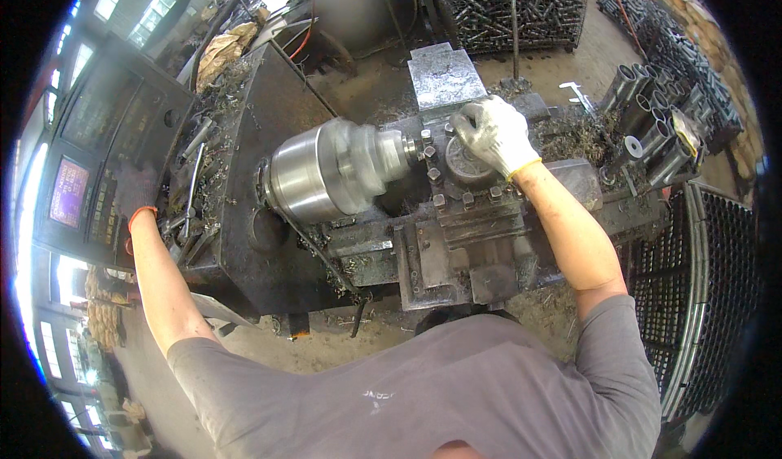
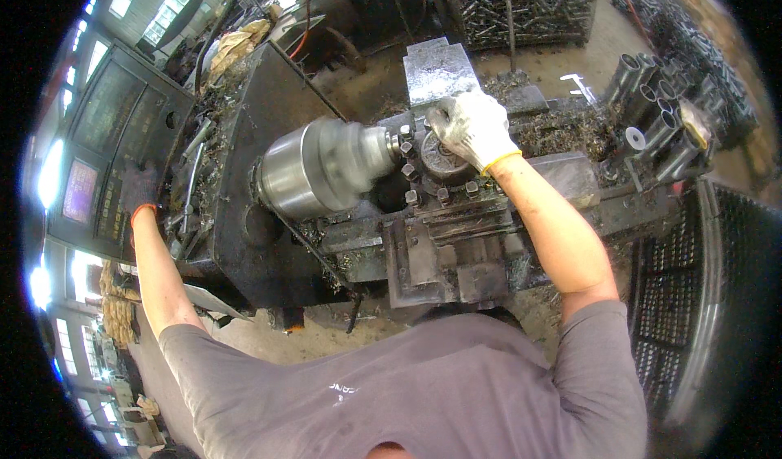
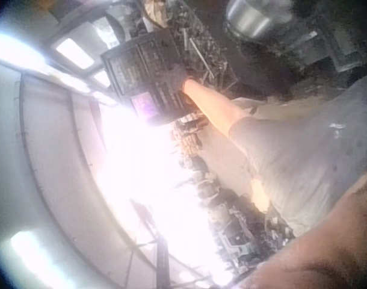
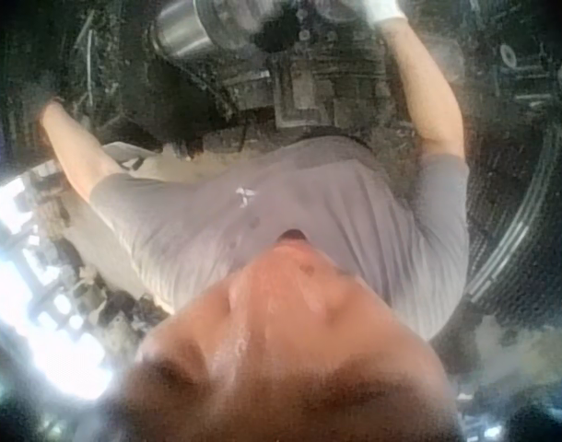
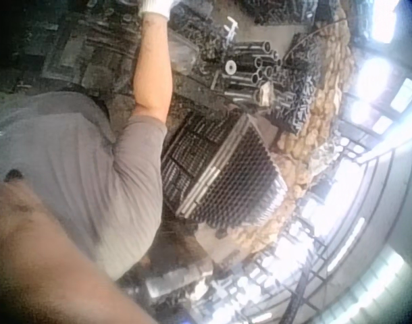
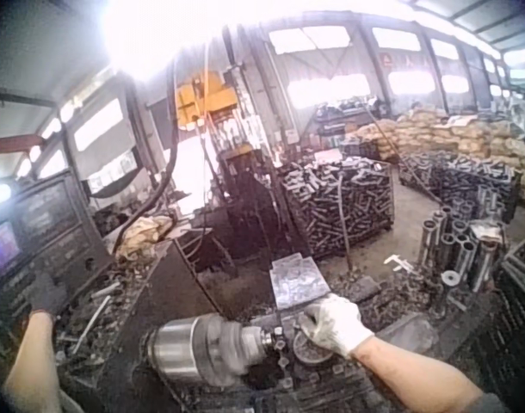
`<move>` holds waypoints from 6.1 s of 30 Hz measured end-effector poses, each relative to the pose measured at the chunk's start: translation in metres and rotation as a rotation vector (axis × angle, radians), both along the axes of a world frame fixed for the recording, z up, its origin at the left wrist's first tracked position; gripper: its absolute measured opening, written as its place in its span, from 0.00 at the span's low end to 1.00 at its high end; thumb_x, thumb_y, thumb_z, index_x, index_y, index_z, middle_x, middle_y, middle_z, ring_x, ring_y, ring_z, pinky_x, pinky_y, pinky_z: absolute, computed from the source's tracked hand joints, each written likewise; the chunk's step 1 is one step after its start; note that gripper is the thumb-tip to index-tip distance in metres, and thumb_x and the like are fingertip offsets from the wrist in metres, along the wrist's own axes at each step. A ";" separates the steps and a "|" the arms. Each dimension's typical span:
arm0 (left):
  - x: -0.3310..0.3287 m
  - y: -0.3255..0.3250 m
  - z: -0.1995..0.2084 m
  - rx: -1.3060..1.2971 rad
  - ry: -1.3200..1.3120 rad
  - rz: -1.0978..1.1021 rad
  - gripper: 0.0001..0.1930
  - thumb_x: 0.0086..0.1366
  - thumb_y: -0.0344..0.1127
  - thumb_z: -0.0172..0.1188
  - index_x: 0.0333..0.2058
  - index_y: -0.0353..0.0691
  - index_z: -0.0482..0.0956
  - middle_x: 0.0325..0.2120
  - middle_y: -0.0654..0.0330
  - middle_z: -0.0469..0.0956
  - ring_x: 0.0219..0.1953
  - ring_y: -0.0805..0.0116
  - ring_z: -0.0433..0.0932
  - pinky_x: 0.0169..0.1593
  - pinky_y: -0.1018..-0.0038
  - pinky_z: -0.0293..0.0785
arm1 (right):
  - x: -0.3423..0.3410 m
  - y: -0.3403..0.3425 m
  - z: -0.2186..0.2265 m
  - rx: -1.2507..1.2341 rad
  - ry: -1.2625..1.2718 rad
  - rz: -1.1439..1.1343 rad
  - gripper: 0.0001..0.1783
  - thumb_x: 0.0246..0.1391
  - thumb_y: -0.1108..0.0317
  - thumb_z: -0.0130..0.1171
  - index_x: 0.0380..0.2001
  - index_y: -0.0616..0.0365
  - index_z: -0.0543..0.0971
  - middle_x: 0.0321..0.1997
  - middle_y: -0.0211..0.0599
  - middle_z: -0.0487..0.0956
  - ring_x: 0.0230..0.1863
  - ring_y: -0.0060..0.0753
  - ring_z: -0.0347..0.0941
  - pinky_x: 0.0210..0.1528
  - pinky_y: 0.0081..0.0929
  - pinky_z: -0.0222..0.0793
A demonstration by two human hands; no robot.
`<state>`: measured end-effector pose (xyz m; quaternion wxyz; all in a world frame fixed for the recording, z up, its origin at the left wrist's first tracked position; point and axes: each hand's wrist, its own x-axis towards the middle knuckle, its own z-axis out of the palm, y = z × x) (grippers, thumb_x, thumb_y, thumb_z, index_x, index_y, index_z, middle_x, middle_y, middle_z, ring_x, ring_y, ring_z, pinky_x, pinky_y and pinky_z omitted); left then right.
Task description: The person operates a metal lathe in a workshop, adjusting the chuck and control panel while the machine runs. They repeatedly interact with the control interface and manipulate the chuck, with metal shavings visible around the work area.
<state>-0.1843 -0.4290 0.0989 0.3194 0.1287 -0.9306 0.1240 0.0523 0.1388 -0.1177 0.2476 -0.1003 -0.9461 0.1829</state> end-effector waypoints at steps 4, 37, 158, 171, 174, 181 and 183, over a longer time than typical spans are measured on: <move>0.004 0.002 -0.001 0.030 0.015 -0.042 0.34 0.66 0.57 0.58 0.63 0.39 0.74 0.68 0.42 0.69 0.60 0.32 0.78 0.60 0.42 0.75 | -0.002 0.000 0.001 0.008 0.010 0.002 0.18 0.63 0.49 0.62 0.34 0.50 0.89 0.36 0.43 0.86 0.44 0.50 0.82 0.47 0.46 0.78; 0.018 0.015 -0.011 0.055 -0.067 0.036 0.36 0.66 0.58 0.60 0.68 0.46 0.74 0.81 0.54 0.48 0.67 0.42 0.76 0.58 0.40 0.78 | -0.015 0.016 -0.023 0.026 0.194 0.051 0.15 0.63 0.57 0.65 0.36 0.59 0.87 0.41 0.45 0.86 0.47 0.52 0.82 0.52 0.41 0.76; -0.005 -0.046 -0.022 -0.063 0.067 -0.178 0.41 0.66 0.61 0.56 0.70 0.40 0.67 0.68 0.37 0.68 0.64 0.35 0.75 0.61 0.41 0.74 | -0.007 0.004 -0.005 0.047 0.142 0.047 0.17 0.64 0.53 0.60 0.30 0.52 0.89 0.31 0.46 0.86 0.39 0.54 0.83 0.45 0.47 0.80; 0.016 -0.011 -0.010 -0.021 -0.025 0.003 0.34 0.67 0.60 0.58 0.63 0.40 0.73 0.65 0.40 0.72 0.63 0.37 0.77 0.60 0.42 0.76 | -0.008 0.005 -0.006 0.038 0.165 0.057 0.17 0.64 0.53 0.61 0.28 0.53 0.88 0.31 0.47 0.86 0.39 0.53 0.83 0.45 0.47 0.79; 0.010 -0.017 -0.010 0.043 -0.079 0.060 0.34 0.67 0.57 0.60 0.65 0.41 0.72 0.66 0.41 0.71 0.64 0.37 0.75 0.61 0.42 0.75 | -0.007 0.005 -0.004 0.032 0.141 0.069 0.18 0.64 0.53 0.61 0.28 0.53 0.87 0.31 0.48 0.86 0.39 0.54 0.82 0.45 0.47 0.79; 0.001 -0.031 -0.016 -0.043 0.039 -0.083 0.38 0.65 0.56 0.64 0.70 0.46 0.68 0.65 0.42 0.73 0.65 0.39 0.75 0.62 0.44 0.76 | -0.007 0.005 -0.006 0.035 0.144 0.048 0.18 0.63 0.53 0.61 0.28 0.52 0.87 0.30 0.47 0.86 0.38 0.54 0.82 0.45 0.48 0.79; 0.003 -0.029 -0.015 -0.021 0.007 -0.028 0.39 0.65 0.58 0.63 0.70 0.47 0.68 0.63 0.41 0.76 0.62 0.38 0.77 0.60 0.44 0.77 | -0.007 0.006 -0.007 0.030 0.172 0.062 0.17 0.63 0.53 0.61 0.27 0.52 0.87 0.29 0.46 0.86 0.38 0.53 0.82 0.45 0.48 0.79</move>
